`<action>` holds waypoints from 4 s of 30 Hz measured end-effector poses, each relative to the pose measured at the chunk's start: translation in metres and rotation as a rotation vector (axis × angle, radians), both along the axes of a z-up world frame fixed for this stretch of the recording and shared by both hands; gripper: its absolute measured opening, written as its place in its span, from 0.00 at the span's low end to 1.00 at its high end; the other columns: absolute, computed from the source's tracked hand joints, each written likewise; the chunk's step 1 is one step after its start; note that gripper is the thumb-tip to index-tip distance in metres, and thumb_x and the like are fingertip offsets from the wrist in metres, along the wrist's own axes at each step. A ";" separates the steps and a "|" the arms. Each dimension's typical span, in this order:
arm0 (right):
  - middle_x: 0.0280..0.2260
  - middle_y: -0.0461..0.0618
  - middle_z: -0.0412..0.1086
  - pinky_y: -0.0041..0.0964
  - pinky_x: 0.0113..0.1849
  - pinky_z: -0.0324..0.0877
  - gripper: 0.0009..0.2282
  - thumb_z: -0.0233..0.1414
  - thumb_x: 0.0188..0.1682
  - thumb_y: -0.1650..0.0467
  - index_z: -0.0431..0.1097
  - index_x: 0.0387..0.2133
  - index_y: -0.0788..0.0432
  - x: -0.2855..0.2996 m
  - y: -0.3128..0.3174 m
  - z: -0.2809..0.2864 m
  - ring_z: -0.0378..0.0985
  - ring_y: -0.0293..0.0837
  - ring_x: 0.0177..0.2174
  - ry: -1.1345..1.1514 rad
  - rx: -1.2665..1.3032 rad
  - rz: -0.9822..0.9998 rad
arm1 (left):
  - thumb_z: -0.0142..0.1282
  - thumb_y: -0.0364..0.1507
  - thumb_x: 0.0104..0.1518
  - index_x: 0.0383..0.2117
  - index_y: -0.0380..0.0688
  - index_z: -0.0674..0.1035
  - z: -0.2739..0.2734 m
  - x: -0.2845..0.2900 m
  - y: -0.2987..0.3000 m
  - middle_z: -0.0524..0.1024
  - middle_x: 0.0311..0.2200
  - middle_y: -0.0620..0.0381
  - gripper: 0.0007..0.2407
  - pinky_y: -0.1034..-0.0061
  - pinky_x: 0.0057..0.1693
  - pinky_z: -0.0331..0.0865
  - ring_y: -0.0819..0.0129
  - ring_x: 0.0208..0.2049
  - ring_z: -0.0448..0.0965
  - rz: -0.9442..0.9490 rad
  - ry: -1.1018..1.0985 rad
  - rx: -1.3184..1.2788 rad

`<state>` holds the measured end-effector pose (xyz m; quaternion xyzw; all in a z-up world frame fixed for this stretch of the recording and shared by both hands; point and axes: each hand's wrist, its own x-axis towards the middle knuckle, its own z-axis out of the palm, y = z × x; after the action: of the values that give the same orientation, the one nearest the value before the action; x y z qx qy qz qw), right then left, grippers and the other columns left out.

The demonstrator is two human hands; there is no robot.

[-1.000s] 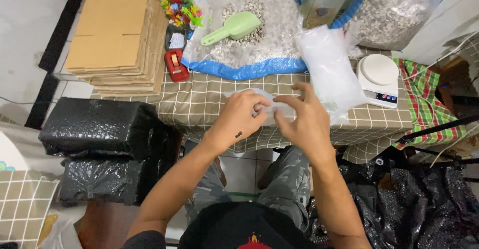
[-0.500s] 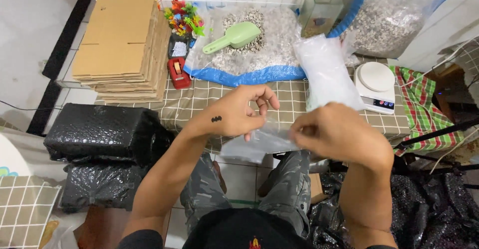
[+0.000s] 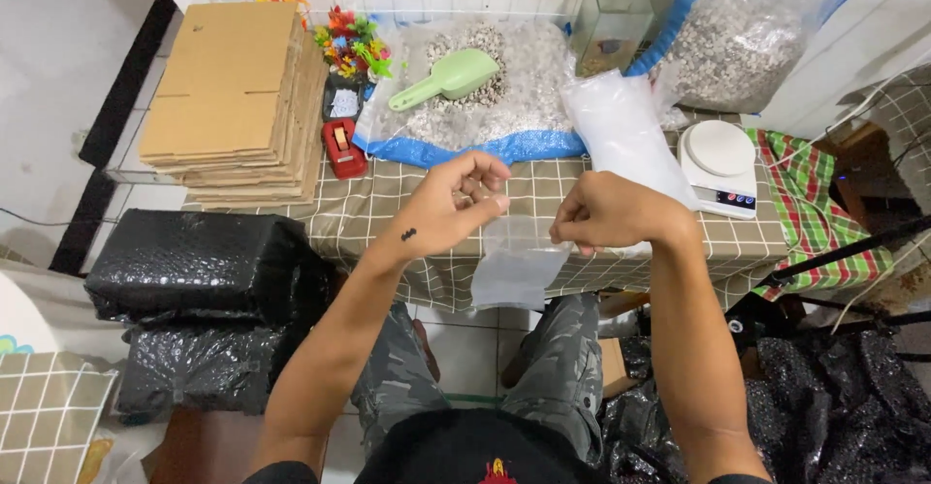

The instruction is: Wrapping a small box in bubble wrap, placing it in a mailer bag, and scooping aquarium substrate into a plastic bag.

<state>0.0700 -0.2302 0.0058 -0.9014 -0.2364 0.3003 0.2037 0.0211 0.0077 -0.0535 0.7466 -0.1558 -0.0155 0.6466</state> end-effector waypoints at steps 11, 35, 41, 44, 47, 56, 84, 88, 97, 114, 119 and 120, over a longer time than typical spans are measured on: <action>0.22 0.57 0.80 0.49 0.41 0.75 0.13 0.53 0.47 0.69 0.82 0.41 0.61 -0.014 -0.003 0.008 0.83 0.56 0.28 -0.152 -0.041 -0.055 | 0.56 0.36 0.56 0.50 0.52 0.74 -0.074 0.131 0.075 0.75 0.44 0.51 0.16 0.46 0.52 0.69 0.47 0.50 0.74 0.642 -0.182 0.780; 0.28 0.61 0.77 0.46 0.28 0.76 0.06 0.52 0.54 0.75 0.77 0.38 0.63 0.034 -0.031 -0.020 0.81 0.56 0.26 -0.586 0.438 -0.472 | 0.66 0.34 0.53 0.46 0.42 0.82 -0.012 0.219 0.125 0.81 0.41 0.44 0.16 0.44 0.52 0.72 0.42 0.48 0.81 0.425 -0.186 1.345; 0.29 0.60 0.78 0.48 0.28 0.76 0.06 0.52 0.54 0.73 0.77 0.37 0.62 0.040 -0.023 -0.024 0.82 0.58 0.26 -0.550 0.419 -0.480 | 0.70 0.33 0.46 0.38 0.41 0.85 -0.057 0.274 0.115 0.83 0.35 0.42 0.14 0.43 0.45 0.76 0.40 0.42 0.84 0.397 -0.130 1.425; 0.28 0.58 0.78 0.45 0.27 0.76 0.06 0.52 0.54 0.73 0.78 0.36 0.60 0.037 -0.023 -0.025 0.82 0.54 0.25 -0.543 0.422 -0.495 | 0.67 0.35 0.48 0.35 0.40 0.83 -0.090 0.293 0.098 0.82 0.33 0.44 0.13 0.44 0.43 0.76 0.41 0.40 0.84 0.417 -0.174 1.391; 0.28 0.58 0.78 0.44 0.27 0.76 0.06 0.52 0.54 0.73 0.78 0.36 0.61 0.038 -0.025 -0.026 0.82 0.54 0.25 -0.549 0.421 -0.494 | 0.64 0.33 0.52 0.40 0.38 0.83 -0.078 0.261 0.078 0.78 0.38 0.43 0.13 0.44 0.48 0.75 0.40 0.43 0.82 0.475 -0.160 1.264; 0.28 0.57 0.77 0.48 0.29 0.74 0.06 0.55 0.53 0.71 0.78 0.37 0.62 0.084 -0.004 -0.052 0.81 0.54 0.24 -0.640 0.470 -0.419 | 0.62 0.31 0.58 0.54 0.39 0.76 -0.075 0.187 0.071 0.80 0.45 0.37 0.18 0.49 0.53 0.75 0.41 0.48 0.81 0.628 -0.056 0.690; 0.19 0.56 0.75 0.39 0.21 0.80 0.08 0.60 0.40 0.72 0.80 0.33 0.62 0.256 0.120 -0.057 0.77 0.43 0.16 -0.166 0.366 -0.468 | 0.67 0.28 0.52 0.49 0.54 0.83 0.070 0.137 0.162 0.81 0.46 0.45 0.16 0.51 0.58 0.66 0.40 0.52 0.77 0.548 -0.200 0.673; 0.18 0.53 0.70 0.35 0.20 0.73 0.07 0.61 0.49 0.73 0.79 0.25 0.68 0.238 0.130 -0.032 0.68 0.41 0.16 -0.040 0.353 -0.426 | 0.69 0.40 0.50 0.47 0.60 0.84 0.088 0.156 0.161 0.82 0.48 0.60 0.17 0.56 0.47 0.70 0.55 0.48 0.78 0.451 -0.268 0.954; 0.17 0.49 0.66 0.32 0.20 0.70 0.05 0.58 0.51 0.74 0.81 0.32 0.64 0.245 0.129 -0.031 0.63 0.39 0.17 0.044 0.449 -0.509 | 0.73 0.34 0.45 0.47 0.60 0.84 0.120 0.185 0.100 0.84 0.38 0.60 0.20 0.55 0.43 0.75 0.54 0.43 0.81 0.239 -0.492 1.443; 0.18 0.48 0.74 0.29 0.15 0.70 0.08 0.60 0.52 0.71 0.81 0.26 0.64 0.191 0.058 0.015 0.68 0.34 0.14 -0.365 0.606 -0.337 | 0.71 0.38 0.52 0.47 0.54 0.86 0.181 0.130 0.069 0.85 0.39 0.58 0.16 0.54 0.36 0.71 0.53 0.39 0.82 0.407 -0.869 1.159; 0.25 0.47 0.80 0.31 0.23 0.72 0.06 0.57 0.51 0.73 0.82 0.30 0.63 0.177 0.018 0.033 0.79 0.32 0.23 -0.829 0.589 -0.260 | 0.68 0.33 0.55 0.49 0.47 0.82 0.142 0.113 0.076 0.83 0.46 0.55 0.16 0.62 0.44 0.71 0.56 0.44 0.82 0.609 -0.841 0.653; 0.25 0.47 0.80 0.31 0.23 0.72 0.06 0.57 0.51 0.73 0.82 0.30 0.63 0.174 0.012 0.039 0.79 0.32 0.23 -0.830 0.585 -0.268 | 0.68 0.33 0.55 0.49 0.47 0.82 0.132 0.114 0.073 0.83 0.46 0.55 0.16 0.62 0.44 0.71 0.56 0.44 0.82 0.601 -0.842 0.648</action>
<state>0.2437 -0.2183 0.0445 -0.8723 -0.2538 -0.1894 0.3724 0.1351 0.0804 0.0782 0.8587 -0.1679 0.4175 0.2454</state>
